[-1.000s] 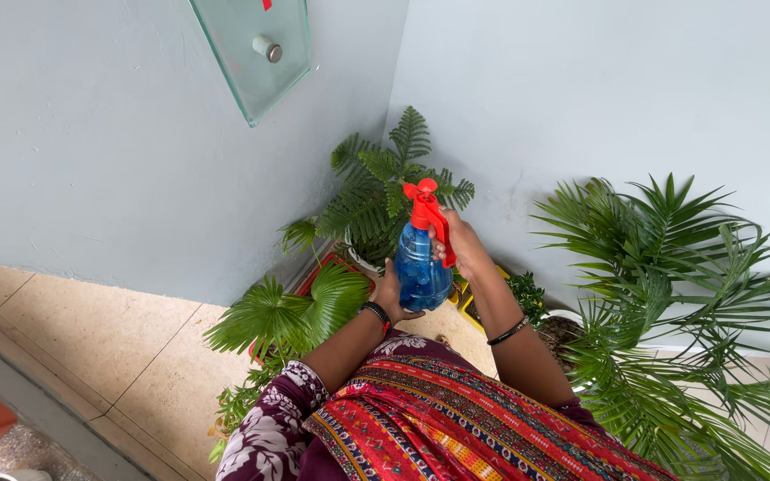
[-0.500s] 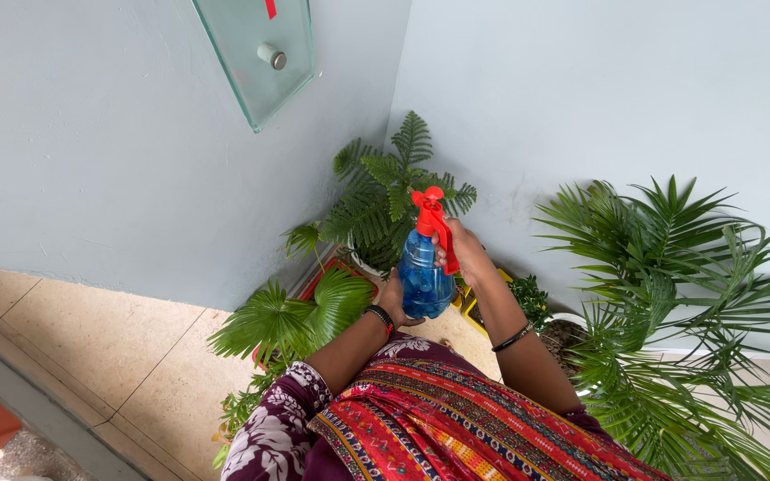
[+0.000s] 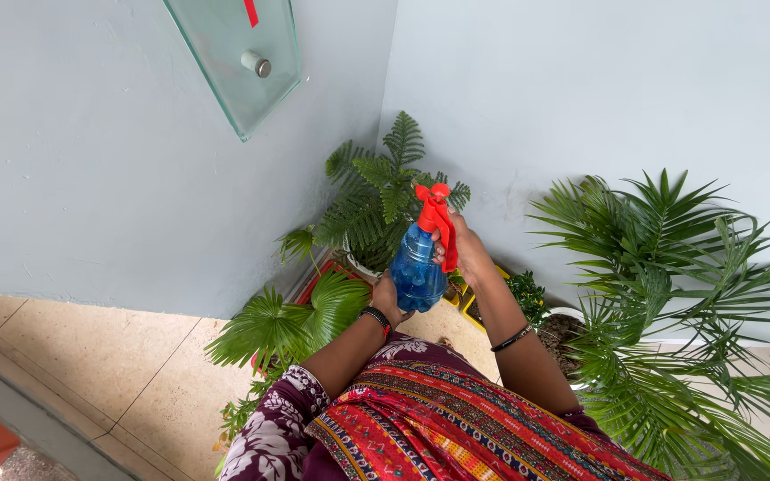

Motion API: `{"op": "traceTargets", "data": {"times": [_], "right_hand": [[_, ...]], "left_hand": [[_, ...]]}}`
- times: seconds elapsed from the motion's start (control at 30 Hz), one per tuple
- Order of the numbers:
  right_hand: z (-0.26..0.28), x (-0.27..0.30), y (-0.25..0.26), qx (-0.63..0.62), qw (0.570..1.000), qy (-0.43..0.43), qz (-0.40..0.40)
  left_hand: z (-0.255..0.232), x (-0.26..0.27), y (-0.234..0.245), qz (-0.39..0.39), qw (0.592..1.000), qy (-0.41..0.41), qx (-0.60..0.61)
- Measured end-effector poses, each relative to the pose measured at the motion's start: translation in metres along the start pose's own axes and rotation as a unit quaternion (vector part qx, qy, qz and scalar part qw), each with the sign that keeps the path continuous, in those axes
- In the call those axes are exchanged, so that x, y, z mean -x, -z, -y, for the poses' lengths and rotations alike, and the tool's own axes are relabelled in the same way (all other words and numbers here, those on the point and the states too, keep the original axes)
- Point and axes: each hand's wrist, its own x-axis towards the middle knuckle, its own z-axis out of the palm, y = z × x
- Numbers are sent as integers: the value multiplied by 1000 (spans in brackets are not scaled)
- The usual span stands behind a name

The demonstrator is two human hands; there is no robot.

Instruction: The person uses a spray bottle to water plants in pots and planters on a balcony, moving between different plants and using the pump mechanism to build pressure.

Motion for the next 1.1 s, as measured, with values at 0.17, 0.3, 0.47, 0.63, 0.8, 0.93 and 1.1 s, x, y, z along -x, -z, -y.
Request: {"op": "traceTargets", "data": {"times": [0.17, 0.3, 0.47, 0.63, 0.8, 0.93, 1.1], "right_hand": [[5, 4, 4, -18, 1000, 1, 0], [2, 5, 8, -3, 999, 33, 5], [11, 12, 4, -22, 1000, -10, -16], [11, 13, 10, -24, 999, 22, -7], [8, 14, 9, -57, 996, 62, -12], [18, 36, 10, -98, 986, 136, 8], [42, 79, 14, -95, 979, 164, 81]], "left_hand": [[-1, 1, -3, -16, 999, -37, 17], [4, -10, -4, 16, 998, -50, 34], [5, -18, -8, -4, 999, -46, 27], [6, -17, -12, 11, 997, -50, 60], [4, -8, -19, -26, 997, -63, 41], [-4, 2, -20, 45, 992, -113, 34], [-4, 28, -21, 373, 914, -104, 121]]}}
